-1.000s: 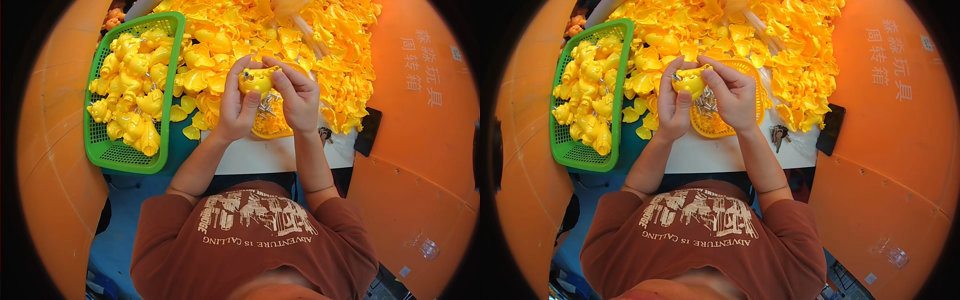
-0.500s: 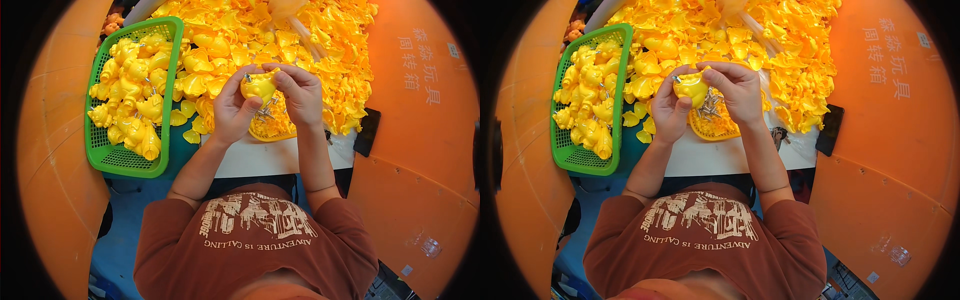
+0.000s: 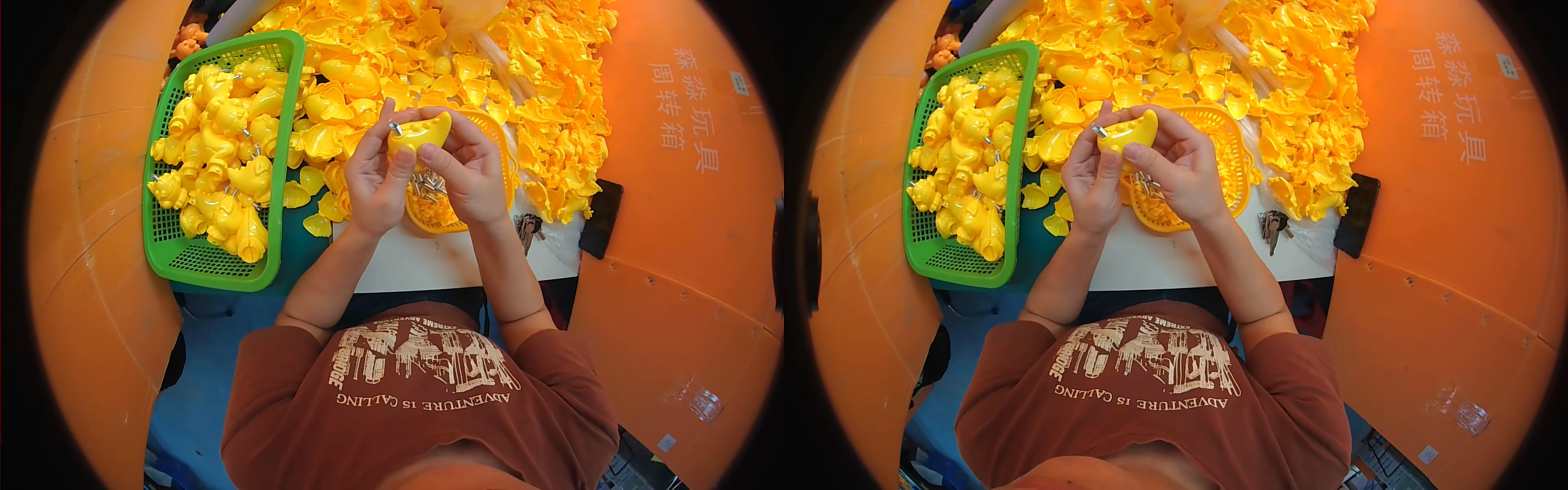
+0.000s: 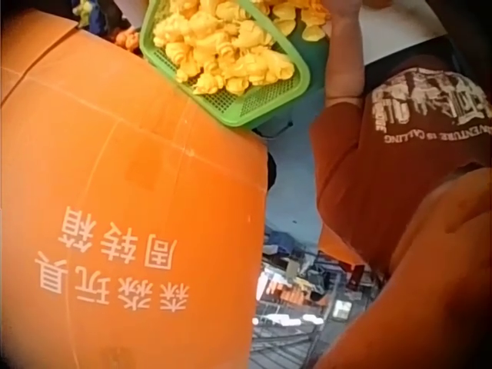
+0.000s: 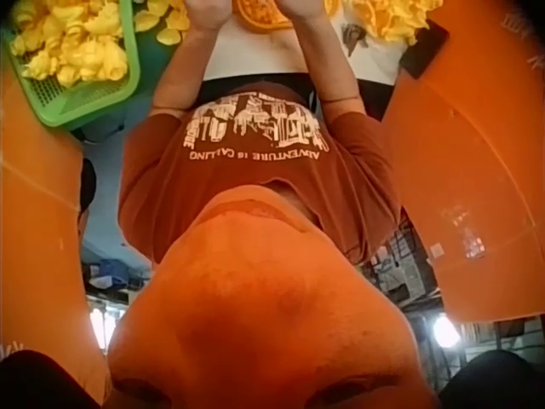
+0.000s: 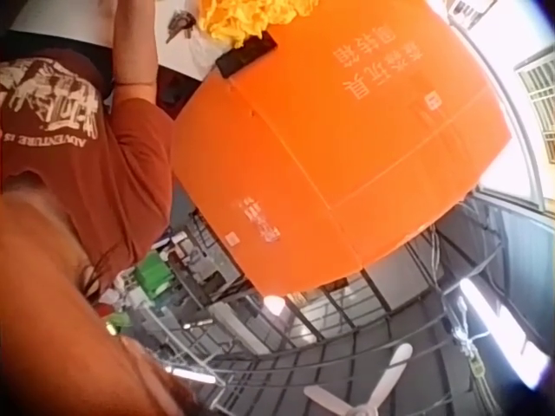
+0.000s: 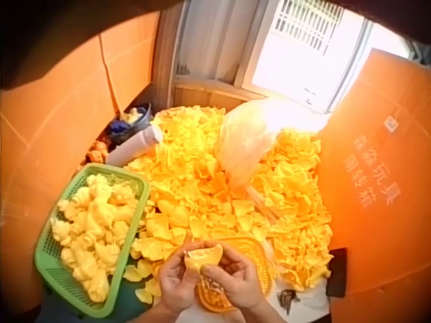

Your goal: Assemble small yellow toy ducks by inserting a metal component and joining the plastic pieces.

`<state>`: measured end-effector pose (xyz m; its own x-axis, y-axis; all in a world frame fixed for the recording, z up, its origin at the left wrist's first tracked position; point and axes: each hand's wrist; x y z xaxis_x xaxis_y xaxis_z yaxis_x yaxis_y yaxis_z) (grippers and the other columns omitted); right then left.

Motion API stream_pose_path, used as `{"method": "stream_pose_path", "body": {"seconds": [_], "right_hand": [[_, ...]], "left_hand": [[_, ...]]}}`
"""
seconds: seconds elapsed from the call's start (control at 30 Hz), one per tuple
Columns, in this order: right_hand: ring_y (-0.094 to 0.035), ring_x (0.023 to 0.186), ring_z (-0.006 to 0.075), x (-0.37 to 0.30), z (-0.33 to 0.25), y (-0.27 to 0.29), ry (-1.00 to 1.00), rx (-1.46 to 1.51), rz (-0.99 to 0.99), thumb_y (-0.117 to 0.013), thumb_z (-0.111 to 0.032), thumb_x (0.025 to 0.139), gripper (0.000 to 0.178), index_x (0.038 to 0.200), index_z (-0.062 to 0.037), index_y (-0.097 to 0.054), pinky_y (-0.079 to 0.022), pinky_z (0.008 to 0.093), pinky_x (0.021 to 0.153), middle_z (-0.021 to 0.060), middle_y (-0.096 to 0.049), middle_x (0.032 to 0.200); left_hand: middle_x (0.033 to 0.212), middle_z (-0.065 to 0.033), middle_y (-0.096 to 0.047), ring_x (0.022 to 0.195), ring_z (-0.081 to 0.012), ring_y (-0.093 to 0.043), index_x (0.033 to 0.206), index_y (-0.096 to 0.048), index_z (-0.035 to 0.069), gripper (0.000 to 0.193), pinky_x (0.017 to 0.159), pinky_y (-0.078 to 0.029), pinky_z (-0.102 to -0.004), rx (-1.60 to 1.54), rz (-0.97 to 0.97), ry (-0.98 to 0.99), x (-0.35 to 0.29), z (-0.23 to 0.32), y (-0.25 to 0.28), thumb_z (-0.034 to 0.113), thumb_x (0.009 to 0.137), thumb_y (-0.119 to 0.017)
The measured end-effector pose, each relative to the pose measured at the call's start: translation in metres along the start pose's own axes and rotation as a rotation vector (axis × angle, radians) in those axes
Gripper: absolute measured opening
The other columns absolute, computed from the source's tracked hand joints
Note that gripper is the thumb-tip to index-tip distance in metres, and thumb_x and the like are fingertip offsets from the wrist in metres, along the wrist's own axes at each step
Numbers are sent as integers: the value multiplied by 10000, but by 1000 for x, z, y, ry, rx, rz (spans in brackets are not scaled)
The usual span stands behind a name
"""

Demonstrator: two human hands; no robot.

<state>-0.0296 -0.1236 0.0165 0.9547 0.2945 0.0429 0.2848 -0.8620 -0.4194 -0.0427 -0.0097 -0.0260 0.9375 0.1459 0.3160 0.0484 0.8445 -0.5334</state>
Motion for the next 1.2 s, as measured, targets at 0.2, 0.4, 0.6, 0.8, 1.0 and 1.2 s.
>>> {"method": "stream_pose_path", "body": {"seconds": [0.2, 0.4, 0.6, 0.8, 1.0, 1.2], "right_hand": [[-582, 995, 184, -4, 3, -8, 43, -84, 74, -601, 20, 813, 449, 1230, 43, -434, -467, 283, 861, 145, -577, 1115], [-598, 943, 155, -13, 7, -15, -45, -229, 74, -611, 19, 811, 412, 1196, 56, -470, -493, 252, 811, 133, -608, 1041], [-639, 628, 145, -6, 8, 17, -293, 13, -21, -584, -114, 856, 325, 1126, 49, -507, -524, 221, 580, 133, -637, 875], [-622, 553, 158, -13, 10, 20, -489, 464, -62, -491, -262, 921, 329, 1095, 16, -513, -516, 237, 528, 135, -629, 787], [-433, 398, 77, -15, 14, 7, -503, 565, 63, -458, -332, 935, 289, 1059, -76, -514, -344, 177, 395, 70, -565, 668], [-290, 367, 42, -16, 19, -4, -461, 576, 118, -476, -339, 927, 278, 1038, -88, -517, -251, 170, 384, 29, -507, 609]], "left_hand": [[1137, -148, -557, 1147, -220, -476, 1196, -456, -53, 450, 1010, -337, -355, 10, -3, 2, 0, 1, 0, 280, 903, -534], [1161, -140, -537, 1100, -214, -508, 1219, -433, -37, 523, 939, -412, -332, -212, 78, 156, 5, 1, -4, 355, 887, -535], [1200, -140, -509, 1074, -184, -525, 1241, -417, -30, 496, 916, -433, -317, -290, -7, 419, 10, 1, 13, 342, 919, -479], [1213, -136, -491, 1042, -183, -535, 1261, -404, 9, 426, 863, -453, -290, -496, -29, 399, 13, 6, 1, 256, 925, -489], [1257, -186, -427, 1070, -325, -511, 1182, -426, 69, 410, 904, -442, -433, -447, -66, 324, 7, -11, 12, 329, 885, -540], [1241, -172, -444, 1043, -306, -530, 1186, -425, 72, 432, 885, -455, -416, -472, -22, 301, 6, -12, 17, 305, 860, -585]]}}
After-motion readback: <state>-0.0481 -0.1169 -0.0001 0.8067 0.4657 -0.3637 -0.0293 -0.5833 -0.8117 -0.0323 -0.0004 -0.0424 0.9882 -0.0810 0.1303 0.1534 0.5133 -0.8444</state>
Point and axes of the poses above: each hand's wrist, its own x-axis towards the middle knuckle, its own y-axis out of the back of the hand, z = x × y
